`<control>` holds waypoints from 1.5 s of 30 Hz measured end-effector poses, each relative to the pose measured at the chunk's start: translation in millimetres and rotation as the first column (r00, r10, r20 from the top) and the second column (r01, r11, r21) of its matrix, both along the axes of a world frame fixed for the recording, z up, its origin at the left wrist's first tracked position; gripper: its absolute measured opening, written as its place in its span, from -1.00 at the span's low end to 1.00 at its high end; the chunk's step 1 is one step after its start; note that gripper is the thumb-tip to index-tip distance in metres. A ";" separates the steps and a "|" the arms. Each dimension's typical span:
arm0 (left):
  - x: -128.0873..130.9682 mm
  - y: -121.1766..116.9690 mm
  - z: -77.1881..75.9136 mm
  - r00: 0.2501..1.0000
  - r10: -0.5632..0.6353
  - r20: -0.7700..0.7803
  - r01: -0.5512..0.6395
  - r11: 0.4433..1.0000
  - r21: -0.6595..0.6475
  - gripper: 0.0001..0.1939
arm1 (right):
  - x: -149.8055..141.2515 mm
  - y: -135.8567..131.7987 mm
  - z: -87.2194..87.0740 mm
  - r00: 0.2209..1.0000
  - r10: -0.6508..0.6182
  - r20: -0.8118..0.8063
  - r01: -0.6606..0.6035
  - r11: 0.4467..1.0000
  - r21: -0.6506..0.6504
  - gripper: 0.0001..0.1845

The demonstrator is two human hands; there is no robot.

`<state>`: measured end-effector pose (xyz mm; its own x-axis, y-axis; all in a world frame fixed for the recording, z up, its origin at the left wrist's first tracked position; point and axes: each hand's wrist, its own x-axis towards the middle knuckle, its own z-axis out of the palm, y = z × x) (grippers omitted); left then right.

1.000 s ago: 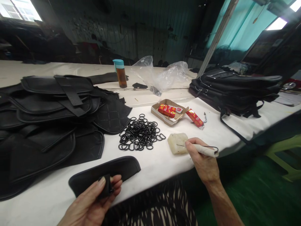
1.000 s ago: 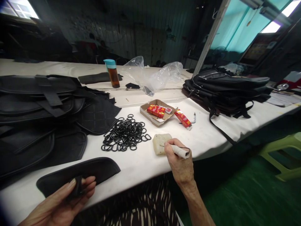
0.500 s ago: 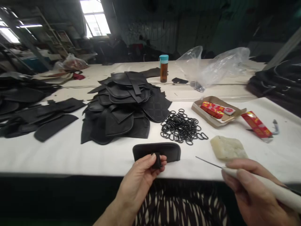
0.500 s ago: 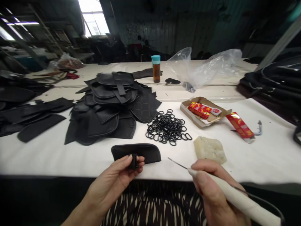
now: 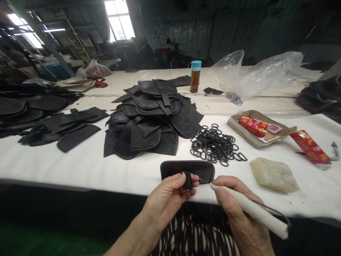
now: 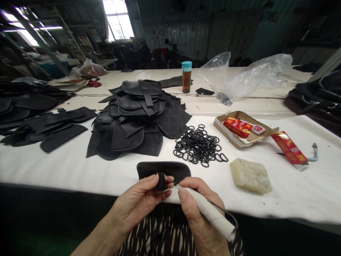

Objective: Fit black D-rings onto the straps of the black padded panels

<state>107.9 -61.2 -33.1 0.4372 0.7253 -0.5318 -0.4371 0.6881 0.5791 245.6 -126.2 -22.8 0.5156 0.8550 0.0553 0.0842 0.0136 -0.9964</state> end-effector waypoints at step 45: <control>9.2 -10.1 0.7 0.977 0.211 -0.017 -0.209 0.975 0.080 -0.84 | 22.7 -18.1 6.4 0.830 0.304 0.468 -0.459 0.848 0.263 -0.72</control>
<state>117.1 -71.3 -32.4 0.2584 0.8388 -0.4791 -0.5516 0.5353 0.6397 268.3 -144.4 -16.4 0.0177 0.8583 0.5129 0.3793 0.4689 -0.7977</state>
